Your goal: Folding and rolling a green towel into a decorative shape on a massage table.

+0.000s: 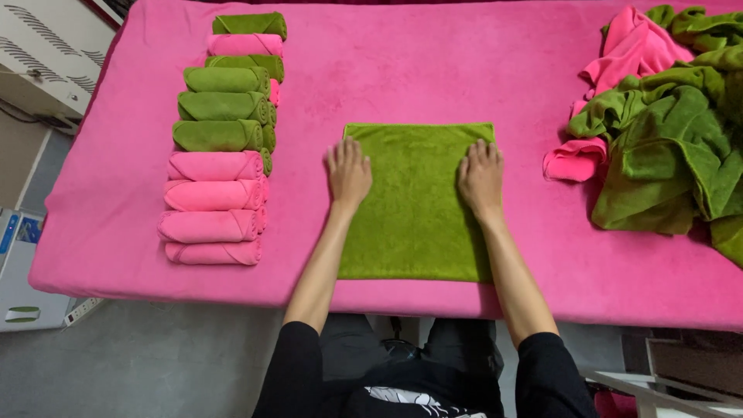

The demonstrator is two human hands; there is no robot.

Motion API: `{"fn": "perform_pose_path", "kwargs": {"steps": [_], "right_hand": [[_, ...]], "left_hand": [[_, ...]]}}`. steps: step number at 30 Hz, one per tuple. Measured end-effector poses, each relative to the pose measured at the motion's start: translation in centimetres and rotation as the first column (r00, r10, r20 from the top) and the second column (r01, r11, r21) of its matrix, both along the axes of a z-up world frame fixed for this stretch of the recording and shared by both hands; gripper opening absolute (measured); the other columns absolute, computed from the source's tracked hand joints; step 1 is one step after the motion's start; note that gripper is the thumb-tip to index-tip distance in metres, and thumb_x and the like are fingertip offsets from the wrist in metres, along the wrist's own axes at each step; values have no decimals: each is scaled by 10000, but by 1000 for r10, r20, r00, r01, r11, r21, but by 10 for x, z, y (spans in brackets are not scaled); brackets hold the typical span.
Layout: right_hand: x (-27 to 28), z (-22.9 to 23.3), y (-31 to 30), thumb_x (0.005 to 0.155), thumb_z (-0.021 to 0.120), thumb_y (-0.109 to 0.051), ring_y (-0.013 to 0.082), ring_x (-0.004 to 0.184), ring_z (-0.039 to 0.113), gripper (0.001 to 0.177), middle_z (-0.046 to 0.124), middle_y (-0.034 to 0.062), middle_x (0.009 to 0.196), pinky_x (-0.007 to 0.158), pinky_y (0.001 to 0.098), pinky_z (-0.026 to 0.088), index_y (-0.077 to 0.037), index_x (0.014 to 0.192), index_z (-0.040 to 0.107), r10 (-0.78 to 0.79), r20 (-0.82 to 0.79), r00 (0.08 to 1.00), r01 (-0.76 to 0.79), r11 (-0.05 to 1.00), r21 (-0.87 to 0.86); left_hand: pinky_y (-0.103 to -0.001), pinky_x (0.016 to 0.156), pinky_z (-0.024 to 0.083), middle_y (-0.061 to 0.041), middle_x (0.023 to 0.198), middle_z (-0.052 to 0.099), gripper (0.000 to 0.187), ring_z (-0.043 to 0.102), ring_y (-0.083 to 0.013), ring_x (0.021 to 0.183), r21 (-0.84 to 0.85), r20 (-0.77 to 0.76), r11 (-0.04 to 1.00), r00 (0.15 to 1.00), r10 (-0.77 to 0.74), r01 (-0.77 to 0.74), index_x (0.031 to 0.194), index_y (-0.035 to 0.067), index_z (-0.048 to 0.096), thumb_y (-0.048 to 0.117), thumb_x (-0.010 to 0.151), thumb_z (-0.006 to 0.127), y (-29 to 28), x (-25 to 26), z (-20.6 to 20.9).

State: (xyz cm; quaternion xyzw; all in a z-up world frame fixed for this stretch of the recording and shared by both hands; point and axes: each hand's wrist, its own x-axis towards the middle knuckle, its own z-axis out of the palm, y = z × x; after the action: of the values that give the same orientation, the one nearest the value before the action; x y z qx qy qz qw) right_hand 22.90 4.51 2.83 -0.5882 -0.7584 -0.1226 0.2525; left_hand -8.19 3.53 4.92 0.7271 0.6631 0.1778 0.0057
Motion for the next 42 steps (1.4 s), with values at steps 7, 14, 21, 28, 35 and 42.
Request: {"fn": "perform_pose_path", "kwargs": {"steps": [7, 14, 21, 28, 35, 42], "right_hand": [[-79, 1, 5, 1098, 503, -290, 396, 1446, 500, 468, 566, 186, 1550, 1182, 567, 353, -62, 1493, 606, 236, -31, 971, -238, 960, -145], [-49, 6, 45, 1137, 423, -349, 352, 1499, 456, 505, 508, 139, 1619, 1230, 573, 301, -123, 1573, 537, 203, -44, 978, -207, 938, -279], [-6, 10, 55, 1174, 399, -393, 355, 1521, 423, 534, 523, 184, 1599, 1253, 549, 262, -61, 1566, 548, -16, -66, 998, -3, 960, -281], [-11, 7, 53, 1175, 348, -414, 292, 1548, 388, 548, 502, 126, 1630, 1282, 497, 198, -94, 1582, 530, -81, -85, 993, 53, 954, -295], [-12, 5, 53, 1155, 400, -399, 290, 1529, 419, 529, 531, 119, 1606, 1278, 491, 210, -98, 1561, 557, -96, -109, 989, 65, 963, -262], [-11, 3, 54, 1163, 376, -416, 285, 1554, 368, 544, 480, 106, 1643, 1286, 488, 182, -105, 1586, 521, -79, -148, 986, 33, 956, -292]], "left_hand": [[-587, 1296, 162, -178, 1707, 345, 538, 282, -353, 1598, -62, 24, 943, 945, -327, 328, 1650, 161, 395, 349, 1149, 344, 21, 65, -30], [-599, 1301, 66, -92, 1761, 246, 549, 158, -277, 1643, -210, 13, 935, 957, -289, 285, 1672, 309, 357, 451, 1149, 266, 65, 40, -3], [-576, 1171, 290, -140, 1506, 510, 430, 445, -316, 1437, 41, 59, 999, 998, -36, 34, 1478, 149, 585, 330, 1149, 376, 99, -5, -34], [-627, 1015, 433, -39, 1186, 543, 384, 520, -340, 1203, -66, 178, 997, 984, -31, 43, 1244, 243, 719, 483, 947, 759, 143, -41, -36], [-626, 1033, 394, -161, 1240, 694, 642, 608, -421, 1276, -384, 241, 921, 970, 34, 63, 1158, 146, 657, 482, 711, 973, 149, -47, 11], [-667, 1103, 320, -109, 1259, 701, 442, 601, -420, 1290, -380, 438, 910, 899, 19, 166, 1005, 184, 764, 406, 682, 970, 136, -69, 16]]}}
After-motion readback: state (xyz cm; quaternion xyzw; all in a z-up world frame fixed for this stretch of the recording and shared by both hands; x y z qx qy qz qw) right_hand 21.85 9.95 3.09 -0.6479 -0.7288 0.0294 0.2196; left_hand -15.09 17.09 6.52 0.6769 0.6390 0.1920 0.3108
